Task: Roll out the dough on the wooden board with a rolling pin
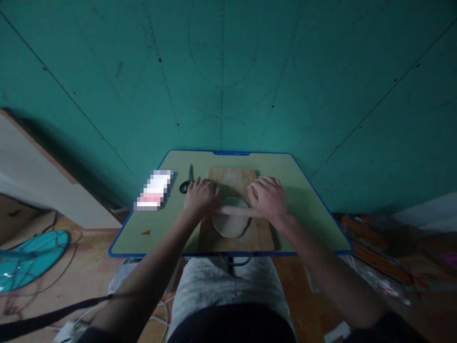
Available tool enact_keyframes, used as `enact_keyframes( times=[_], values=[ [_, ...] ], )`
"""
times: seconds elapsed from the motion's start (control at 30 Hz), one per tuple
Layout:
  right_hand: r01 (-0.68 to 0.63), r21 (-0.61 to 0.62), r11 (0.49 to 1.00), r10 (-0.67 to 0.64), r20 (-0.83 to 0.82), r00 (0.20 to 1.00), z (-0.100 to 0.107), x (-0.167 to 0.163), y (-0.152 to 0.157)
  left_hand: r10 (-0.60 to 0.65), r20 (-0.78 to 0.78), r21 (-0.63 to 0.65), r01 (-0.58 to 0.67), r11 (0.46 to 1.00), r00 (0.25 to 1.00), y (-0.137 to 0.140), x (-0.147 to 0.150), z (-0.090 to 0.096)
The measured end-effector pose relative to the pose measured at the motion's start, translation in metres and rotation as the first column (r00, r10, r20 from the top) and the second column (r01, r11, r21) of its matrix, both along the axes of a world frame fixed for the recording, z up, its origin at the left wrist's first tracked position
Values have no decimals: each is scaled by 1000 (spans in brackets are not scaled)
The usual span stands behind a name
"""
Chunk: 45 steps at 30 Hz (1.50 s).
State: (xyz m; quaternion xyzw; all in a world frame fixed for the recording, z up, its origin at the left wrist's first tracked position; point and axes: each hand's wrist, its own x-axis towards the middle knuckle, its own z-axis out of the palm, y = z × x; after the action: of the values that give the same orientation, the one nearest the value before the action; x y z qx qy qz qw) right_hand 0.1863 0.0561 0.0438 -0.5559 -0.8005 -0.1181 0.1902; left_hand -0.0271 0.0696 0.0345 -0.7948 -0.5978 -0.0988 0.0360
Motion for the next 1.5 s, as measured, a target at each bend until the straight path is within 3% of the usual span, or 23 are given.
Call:
enact_keyframes(
  times=[0.13,0.3,0.4,0.5,0.6,0.77,0.9,1.03,1.3,1.5],
  values=[
    [-17,-10,1000,18,37,999,3,-1,21,11,31,-24,-10,1000,999,4,1,-2],
    [87,-51,995,-86,27,996,0,-3,25,52,61,-24,-50,998,997,-9,-1,-8],
    [153,-157,976,-154,8,988,-4,-7,23,-71,81,66,66,996,994,-36,-3,-14],
    [206,-322,924,-212,16,977,-3,-18,30,-207,85,92,199,976,975,-72,-1,-20],
    [178,-486,856,-187,30,982,3,-38,42,-312,110,84,304,949,944,-103,5,-25],
    [193,-629,753,-226,29,974,14,-86,57,-436,149,31,436,899,888,-128,14,-30],
    [176,-534,827,-205,4,979,9,-114,60,-522,224,0,536,845,823,-133,16,-30],
    [73,-400,914,-80,-2,997,-5,-114,60,-563,329,78,573,816,758,-132,13,-26],
    [-84,-395,915,108,37,994,-9,-89,57,-572,382,34,608,793,726,-129,10,-15],
    [-101,-347,932,103,-10,995,-13,-77,54,-590,414,28,639,769,693,-128,24,-8]
  ],
)
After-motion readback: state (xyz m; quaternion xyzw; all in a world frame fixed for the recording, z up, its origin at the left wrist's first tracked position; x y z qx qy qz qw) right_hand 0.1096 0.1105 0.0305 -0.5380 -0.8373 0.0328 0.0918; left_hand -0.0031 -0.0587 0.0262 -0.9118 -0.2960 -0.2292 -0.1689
